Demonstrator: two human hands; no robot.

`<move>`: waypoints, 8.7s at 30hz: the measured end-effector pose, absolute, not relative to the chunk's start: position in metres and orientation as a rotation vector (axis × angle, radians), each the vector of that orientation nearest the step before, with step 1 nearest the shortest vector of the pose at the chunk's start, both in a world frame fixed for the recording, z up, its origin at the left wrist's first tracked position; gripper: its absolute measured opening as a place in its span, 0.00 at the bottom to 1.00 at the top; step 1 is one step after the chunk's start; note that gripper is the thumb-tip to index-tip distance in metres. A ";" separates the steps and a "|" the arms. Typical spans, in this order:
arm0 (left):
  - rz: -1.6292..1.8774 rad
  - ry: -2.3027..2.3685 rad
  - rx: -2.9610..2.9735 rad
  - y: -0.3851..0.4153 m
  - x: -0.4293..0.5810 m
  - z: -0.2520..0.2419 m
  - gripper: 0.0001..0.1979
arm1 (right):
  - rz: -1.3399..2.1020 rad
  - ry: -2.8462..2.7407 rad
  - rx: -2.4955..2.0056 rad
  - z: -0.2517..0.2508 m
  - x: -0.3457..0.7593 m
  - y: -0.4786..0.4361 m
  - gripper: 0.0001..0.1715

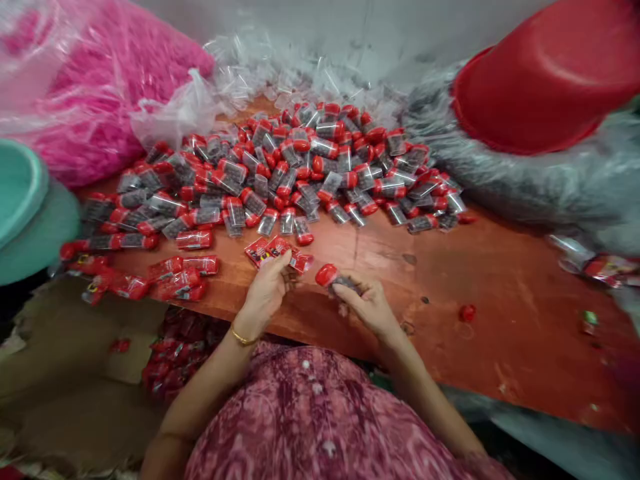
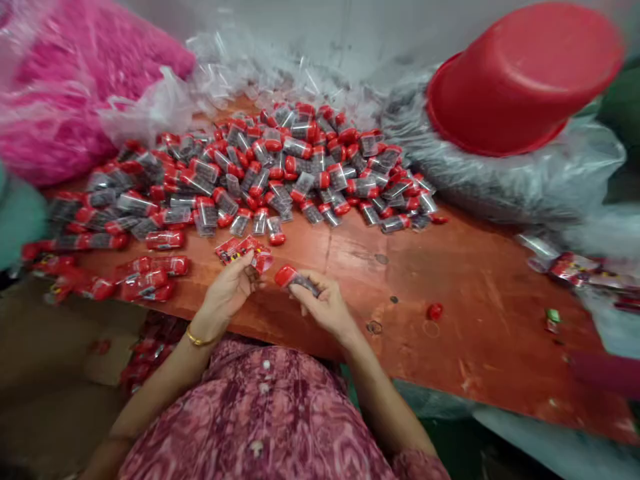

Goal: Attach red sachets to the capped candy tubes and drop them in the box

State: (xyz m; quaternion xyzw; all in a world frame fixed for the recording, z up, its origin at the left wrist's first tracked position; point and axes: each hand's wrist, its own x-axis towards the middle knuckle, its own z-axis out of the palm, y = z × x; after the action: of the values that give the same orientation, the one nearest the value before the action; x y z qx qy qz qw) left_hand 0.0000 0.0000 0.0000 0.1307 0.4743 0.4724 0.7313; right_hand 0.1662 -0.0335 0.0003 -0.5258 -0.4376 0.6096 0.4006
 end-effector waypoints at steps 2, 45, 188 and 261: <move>1.046 1.042 0.316 -0.001 0.001 0.000 0.14 | 1.580 -1.121 -1.307 0.002 0.166 -0.036 0.16; 1.272 0.965 0.401 -0.004 0.018 -0.008 0.18 | 1.412 -1.040 -1.149 -0.028 0.125 -0.028 0.18; 0.875 1.846 1.970 0.005 -0.016 -0.006 0.15 | 0.730 -1.659 -1.306 -0.032 0.124 0.009 0.17; 1.166 1.127 0.415 -0.018 0.010 -0.013 0.22 | 1.198 -1.382 -1.263 -0.029 0.146 -0.030 0.20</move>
State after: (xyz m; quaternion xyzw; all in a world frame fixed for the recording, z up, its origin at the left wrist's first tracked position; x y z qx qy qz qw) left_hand 0.0099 -0.0177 -0.0132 0.1841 0.5001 0.5172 0.6697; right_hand 0.1462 -0.0302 -0.0288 -0.5093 -0.5574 0.4829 0.4435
